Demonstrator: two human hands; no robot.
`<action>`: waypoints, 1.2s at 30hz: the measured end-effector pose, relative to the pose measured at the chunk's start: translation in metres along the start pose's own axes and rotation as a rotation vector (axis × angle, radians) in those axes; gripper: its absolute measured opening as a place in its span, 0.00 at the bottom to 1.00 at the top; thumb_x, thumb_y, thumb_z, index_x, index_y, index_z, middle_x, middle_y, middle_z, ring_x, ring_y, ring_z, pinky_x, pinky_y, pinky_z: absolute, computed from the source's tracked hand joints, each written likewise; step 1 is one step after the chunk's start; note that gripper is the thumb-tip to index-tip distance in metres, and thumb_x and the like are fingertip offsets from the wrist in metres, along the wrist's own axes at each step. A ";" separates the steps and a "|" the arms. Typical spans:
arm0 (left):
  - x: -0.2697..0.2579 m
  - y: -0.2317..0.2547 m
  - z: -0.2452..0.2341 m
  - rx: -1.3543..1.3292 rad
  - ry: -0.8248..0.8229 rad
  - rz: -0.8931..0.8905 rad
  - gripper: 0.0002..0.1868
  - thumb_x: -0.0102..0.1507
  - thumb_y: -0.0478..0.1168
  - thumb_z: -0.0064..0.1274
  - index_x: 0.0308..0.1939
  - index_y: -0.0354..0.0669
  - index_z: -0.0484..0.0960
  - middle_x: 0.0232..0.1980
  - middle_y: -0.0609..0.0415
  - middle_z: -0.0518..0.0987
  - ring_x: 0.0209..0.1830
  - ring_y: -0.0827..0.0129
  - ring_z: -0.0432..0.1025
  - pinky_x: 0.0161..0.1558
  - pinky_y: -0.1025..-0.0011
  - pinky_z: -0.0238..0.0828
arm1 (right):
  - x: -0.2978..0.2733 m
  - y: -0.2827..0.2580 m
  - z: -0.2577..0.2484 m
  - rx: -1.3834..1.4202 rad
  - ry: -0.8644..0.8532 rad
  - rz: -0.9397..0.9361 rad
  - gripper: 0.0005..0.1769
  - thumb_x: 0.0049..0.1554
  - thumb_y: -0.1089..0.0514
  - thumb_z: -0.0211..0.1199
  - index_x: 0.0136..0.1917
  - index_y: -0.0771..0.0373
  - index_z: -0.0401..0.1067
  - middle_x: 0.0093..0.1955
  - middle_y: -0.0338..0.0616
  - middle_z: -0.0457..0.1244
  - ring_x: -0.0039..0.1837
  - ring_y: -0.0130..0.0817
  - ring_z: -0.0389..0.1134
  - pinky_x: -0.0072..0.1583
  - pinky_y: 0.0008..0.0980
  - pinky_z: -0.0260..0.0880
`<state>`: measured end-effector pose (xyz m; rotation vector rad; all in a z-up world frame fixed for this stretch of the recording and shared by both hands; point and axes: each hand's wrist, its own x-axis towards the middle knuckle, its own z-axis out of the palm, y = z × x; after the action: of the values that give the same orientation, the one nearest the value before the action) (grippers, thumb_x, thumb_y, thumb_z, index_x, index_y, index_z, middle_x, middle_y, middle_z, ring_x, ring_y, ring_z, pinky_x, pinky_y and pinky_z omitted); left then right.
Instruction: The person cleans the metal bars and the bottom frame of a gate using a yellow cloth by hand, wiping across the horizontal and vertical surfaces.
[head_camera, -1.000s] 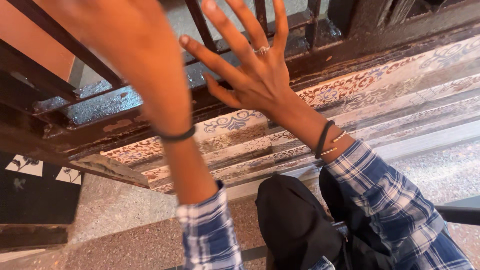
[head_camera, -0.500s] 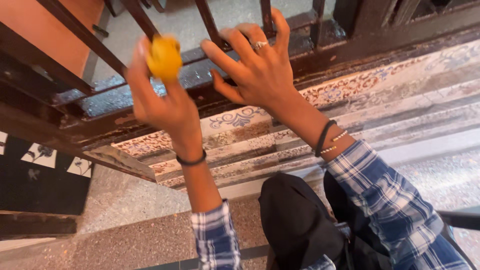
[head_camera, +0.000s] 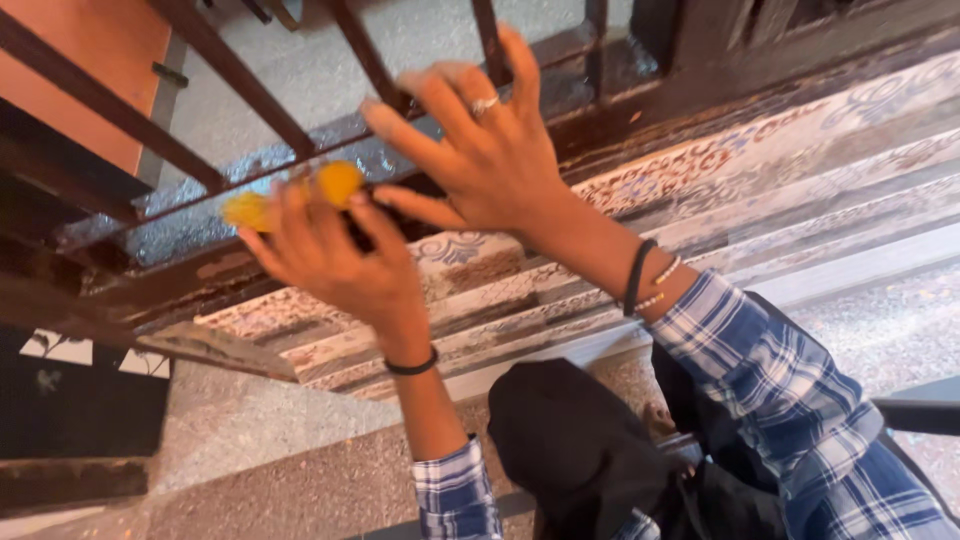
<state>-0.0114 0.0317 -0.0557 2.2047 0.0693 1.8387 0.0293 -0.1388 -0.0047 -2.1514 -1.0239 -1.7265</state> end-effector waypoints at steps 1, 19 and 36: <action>0.002 0.010 0.006 0.010 -0.031 0.029 0.25 0.75 0.54 0.36 0.55 0.41 0.84 0.60 0.52 0.78 0.69 0.59 0.70 0.79 0.34 0.39 | 0.004 0.001 -0.003 0.015 -0.045 0.005 0.31 0.72 0.30 0.47 0.73 0.53 0.68 0.68 0.48 0.59 0.71 0.46 0.59 0.75 0.69 0.36; -0.006 0.056 -0.022 0.037 -0.202 0.113 0.19 0.74 0.34 0.45 0.68 0.42 0.79 0.70 0.46 0.77 0.77 0.53 0.66 0.82 0.43 0.48 | -0.392 0.004 -0.101 0.384 -0.725 0.236 0.22 0.57 0.52 0.61 0.64 0.53 0.72 0.72 0.44 0.57 0.77 0.43 0.53 0.76 0.74 0.33; 0.028 0.342 0.086 -0.474 -0.144 0.540 0.11 0.71 0.29 0.59 0.57 0.31 0.80 0.64 0.47 0.76 0.62 0.58 0.76 0.66 0.70 0.77 | -0.394 0.028 -0.088 0.371 -0.646 0.500 0.14 0.55 0.52 0.62 0.55 0.53 0.74 0.65 0.41 0.61 0.73 0.40 0.56 0.74 0.69 0.35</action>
<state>0.0319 -0.3072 0.0379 2.1140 -0.9700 1.6786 -0.0531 -0.3604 -0.3327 -2.4562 -0.7391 -0.5785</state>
